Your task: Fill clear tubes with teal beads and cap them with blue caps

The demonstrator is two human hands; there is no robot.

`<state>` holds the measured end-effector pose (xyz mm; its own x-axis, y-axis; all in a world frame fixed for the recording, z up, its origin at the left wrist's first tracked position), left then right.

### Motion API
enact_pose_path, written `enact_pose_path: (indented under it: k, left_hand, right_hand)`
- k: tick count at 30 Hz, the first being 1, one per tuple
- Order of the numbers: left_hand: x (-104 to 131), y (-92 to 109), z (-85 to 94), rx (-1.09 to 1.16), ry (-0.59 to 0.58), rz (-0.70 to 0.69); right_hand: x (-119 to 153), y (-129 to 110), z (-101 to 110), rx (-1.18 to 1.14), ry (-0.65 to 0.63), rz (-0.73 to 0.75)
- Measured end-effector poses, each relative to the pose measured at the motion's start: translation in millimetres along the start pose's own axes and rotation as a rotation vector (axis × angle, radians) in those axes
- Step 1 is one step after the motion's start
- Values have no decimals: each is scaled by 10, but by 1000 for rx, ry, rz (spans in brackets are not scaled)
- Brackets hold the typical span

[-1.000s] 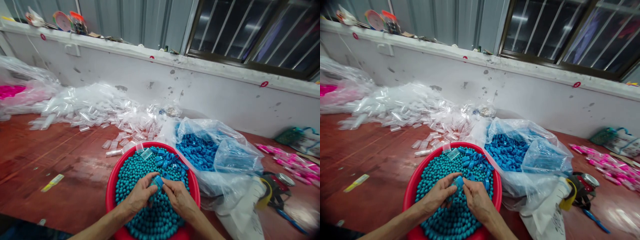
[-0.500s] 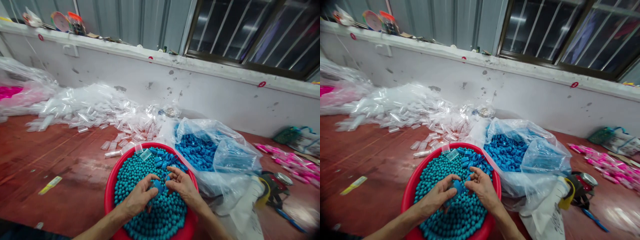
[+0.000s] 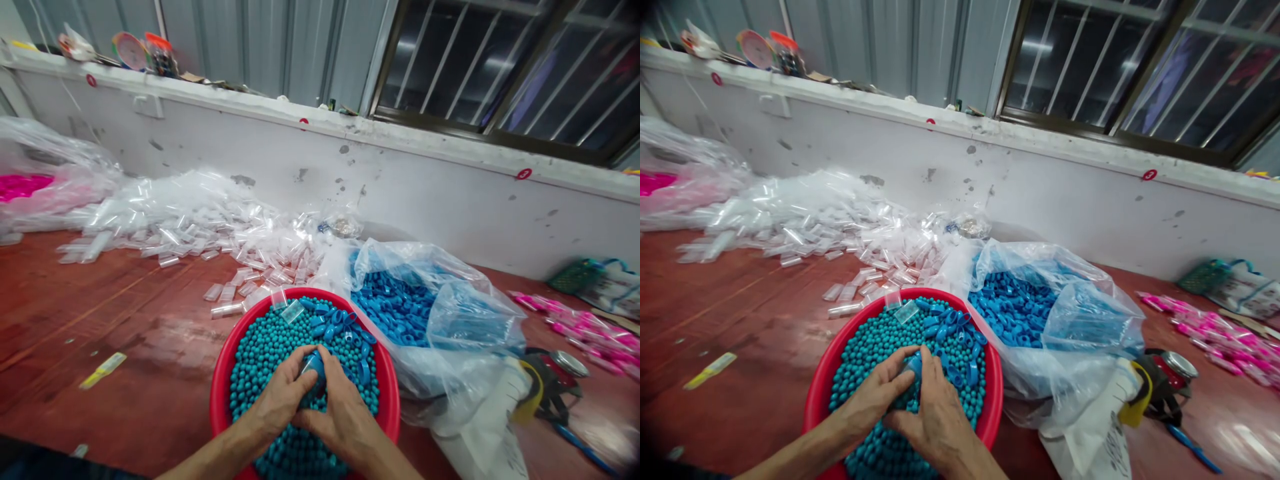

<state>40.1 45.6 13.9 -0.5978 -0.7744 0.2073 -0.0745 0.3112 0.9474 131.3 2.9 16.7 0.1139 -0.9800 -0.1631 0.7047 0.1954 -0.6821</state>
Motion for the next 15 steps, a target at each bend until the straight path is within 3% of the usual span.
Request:
enact_pose_path:
  k: [4,8,12,15]
  left_hand:
    - [40,11,-28,-60,94,24]
    - [39,-27,-30,-204,192,30]
    - [63,31,42,-323,189,-29]
    - [193,110,271,-398,158,-3]
  right_hand:
    - [-5,-126,-16,77,148,100]
    - [27,-125,-88,151,187,105]
    - [47,-93,-135,85,48,88]
    - [57,-51,-129,-11,-92,91]
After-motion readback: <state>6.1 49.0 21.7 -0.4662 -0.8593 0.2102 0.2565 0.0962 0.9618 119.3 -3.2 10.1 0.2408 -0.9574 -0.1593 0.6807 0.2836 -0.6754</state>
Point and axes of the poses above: each hand's wrist, its own x-axis away from the middle knuckle, its own z-axis out of the back of the hand, y = z × x, the point moved 5 cm from there along -x, towards the middle knuckle, and after that the axes turned 6 degrees about z, right-handed, at the moved point
